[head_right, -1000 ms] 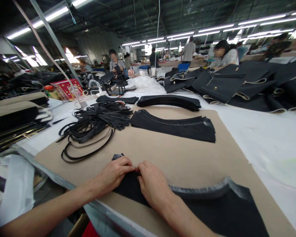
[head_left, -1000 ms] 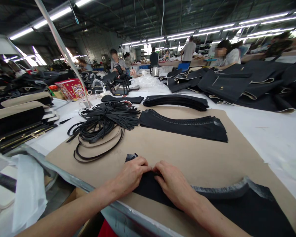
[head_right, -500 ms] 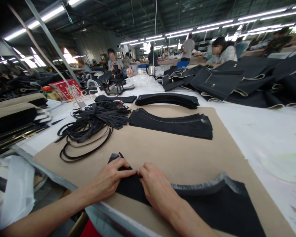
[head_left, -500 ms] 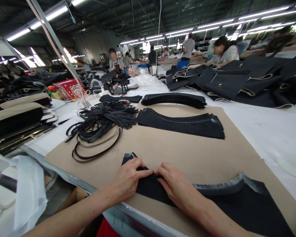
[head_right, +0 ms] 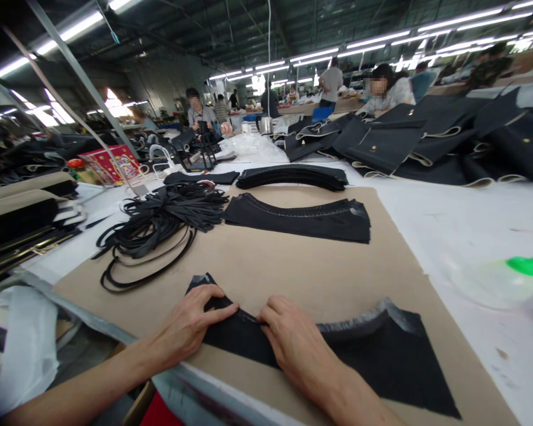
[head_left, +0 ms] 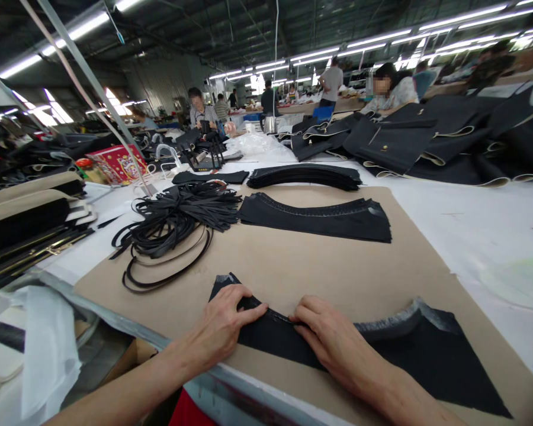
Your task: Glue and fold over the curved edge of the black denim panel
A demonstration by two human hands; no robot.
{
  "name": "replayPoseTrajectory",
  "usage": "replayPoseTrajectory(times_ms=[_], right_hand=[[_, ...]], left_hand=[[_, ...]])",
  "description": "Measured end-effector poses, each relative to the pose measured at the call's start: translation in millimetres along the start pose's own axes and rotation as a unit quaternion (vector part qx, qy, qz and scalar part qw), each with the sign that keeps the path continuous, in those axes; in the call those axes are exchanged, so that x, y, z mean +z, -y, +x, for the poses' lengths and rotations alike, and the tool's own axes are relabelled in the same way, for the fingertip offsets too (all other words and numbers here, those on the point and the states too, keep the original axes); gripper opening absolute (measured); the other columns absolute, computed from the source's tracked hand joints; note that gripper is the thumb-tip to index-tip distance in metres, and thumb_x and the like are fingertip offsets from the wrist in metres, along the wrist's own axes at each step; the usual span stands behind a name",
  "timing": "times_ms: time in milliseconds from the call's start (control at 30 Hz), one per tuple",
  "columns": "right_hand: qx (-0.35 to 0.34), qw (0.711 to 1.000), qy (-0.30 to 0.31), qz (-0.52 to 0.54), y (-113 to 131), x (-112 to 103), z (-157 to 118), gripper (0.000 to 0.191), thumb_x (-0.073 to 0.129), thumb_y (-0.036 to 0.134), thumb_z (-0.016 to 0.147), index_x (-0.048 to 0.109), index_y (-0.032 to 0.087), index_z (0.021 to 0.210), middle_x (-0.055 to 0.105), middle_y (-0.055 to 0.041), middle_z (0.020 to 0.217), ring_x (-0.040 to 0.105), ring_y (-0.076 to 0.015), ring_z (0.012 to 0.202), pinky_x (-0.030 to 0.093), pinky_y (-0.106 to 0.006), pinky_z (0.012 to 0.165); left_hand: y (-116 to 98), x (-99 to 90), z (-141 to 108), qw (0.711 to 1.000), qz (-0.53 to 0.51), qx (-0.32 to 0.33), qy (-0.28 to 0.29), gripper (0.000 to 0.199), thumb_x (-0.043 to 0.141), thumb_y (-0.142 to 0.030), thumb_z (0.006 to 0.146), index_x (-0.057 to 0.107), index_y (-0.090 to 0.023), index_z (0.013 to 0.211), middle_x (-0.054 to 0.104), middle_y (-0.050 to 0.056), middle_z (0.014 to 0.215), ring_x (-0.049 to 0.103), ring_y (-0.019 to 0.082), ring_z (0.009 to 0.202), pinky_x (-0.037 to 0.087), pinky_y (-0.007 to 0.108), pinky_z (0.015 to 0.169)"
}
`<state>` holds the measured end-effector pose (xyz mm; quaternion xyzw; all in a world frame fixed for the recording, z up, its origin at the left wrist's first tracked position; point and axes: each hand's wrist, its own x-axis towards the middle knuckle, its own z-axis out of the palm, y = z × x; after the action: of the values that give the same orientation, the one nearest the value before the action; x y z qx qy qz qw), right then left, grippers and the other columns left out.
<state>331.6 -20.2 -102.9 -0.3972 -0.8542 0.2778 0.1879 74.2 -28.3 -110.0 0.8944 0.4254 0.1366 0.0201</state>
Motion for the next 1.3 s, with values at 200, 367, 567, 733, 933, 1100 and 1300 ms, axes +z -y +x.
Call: replayPoseTrajectory(times_ms=[200, 367, 567, 733, 933, 1100, 1300], right_hand=[[-0.034, 0.999, -0.019, -0.038, -4, 4, -2, 0.021, 0.046, 0.006, 0.091, 0.062, 0.02, 0.091, 0.055, -0.0032, 0.091, 0.051, -0.0183, 0.088, 0.041, -0.032, 0.082], [-0.045, 0.995, -0.036, -0.076, -5, 8, -3, 0.018, 0.048, 0.007, 0.091, 0.061, 0.019, 0.09, 0.054, -0.0038, 0.092, 0.05, -0.0188, 0.087, 0.041, -0.033, 0.081], [-0.044, 0.996, -0.028, -0.067, -6, 9, -5, 0.014, 0.049, 0.009, 0.092, 0.058, 0.018, 0.087, 0.054, -0.0037, 0.091, 0.049, -0.0191, 0.087, 0.04, -0.033, 0.081], [-0.014, 1.0, -0.01, -0.019, -3, 3, -13, 0.01, 0.053, 0.01, 0.091, 0.057, 0.019, 0.09, 0.055, -0.0023, 0.093, 0.051, -0.0182, 0.088, 0.041, -0.031, 0.081], [0.005, 1.0, -0.004, -0.028, 3, -2, -16, 0.011, 0.052, 0.009, 0.09, 0.058, 0.019, 0.089, 0.056, -0.0025, 0.091, 0.052, -0.0182, 0.087, 0.041, -0.03, 0.079], [-0.008, 0.999, -0.005, -0.04, 3, 1, -17, 0.013, 0.05, 0.009, 0.091, 0.058, 0.019, 0.089, 0.056, -0.0033, 0.092, 0.052, -0.0186, 0.088, 0.041, -0.031, 0.081], [-0.004, 0.999, -0.005, -0.051, 1, 0, -20, 0.009, 0.054, 0.01, 0.09, 0.057, 0.018, 0.086, 0.055, -0.0022, 0.091, 0.051, -0.0179, 0.086, 0.04, -0.03, 0.08]], left_hand=[[-26, -4.8, 20, 0.997, -0.078, -0.02, -0.005, 0.048, 0.037, -0.001, 0.085, 0.056, -0.023, 0.123, 0.055, 0.008, 0.116, 0.049, 0.02, 0.108, 0.044, 0.039, 0.096], [-50, 13.4, 21, 0.995, -0.092, -0.04, -0.013, 0.043, 0.037, -0.003, 0.085, 0.059, -0.021, 0.118, 0.061, 0.006, 0.102, 0.054, 0.02, 0.096, 0.05, 0.036, 0.088], [-51, 20.5, 5, 0.999, -0.045, 0.008, -0.023, 0.051, 0.038, -0.002, 0.083, 0.05, -0.015, 0.13, 0.058, 0.009, 0.121, 0.05, 0.021, 0.114, 0.045, 0.037, 0.101], [-37, 5.2, 4, 0.998, -0.046, 0.037, -0.002, 0.047, 0.038, -0.005, 0.084, 0.055, -0.021, 0.125, 0.062, 0.006, 0.117, 0.055, 0.018, 0.109, 0.039, 0.041, 0.106], [-34, -2.7, 10, 0.996, -0.08, 0.021, -0.023, 0.041, 0.038, -0.005, 0.085, 0.062, -0.024, 0.112, 0.064, 0.003, 0.107, 0.056, 0.017, 0.101, 0.036, 0.044, 0.105], [-64, 11.6, 17, 0.99, -0.121, -0.048, -0.062, 0.04, 0.038, -0.003, 0.083, 0.064, -0.019, 0.109, 0.064, 0.006, 0.104, 0.055, 0.021, 0.097, 0.049, 0.039, 0.088], [-78, 29.3, 10, 0.992, -0.098, -0.023, -0.074, 0.043, 0.037, -0.003, 0.084, 0.057, -0.014, 0.121, 0.063, 0.01, 0.108, 0.054, 0.022, 0.101, 0.05, 0.038, 0.09]])
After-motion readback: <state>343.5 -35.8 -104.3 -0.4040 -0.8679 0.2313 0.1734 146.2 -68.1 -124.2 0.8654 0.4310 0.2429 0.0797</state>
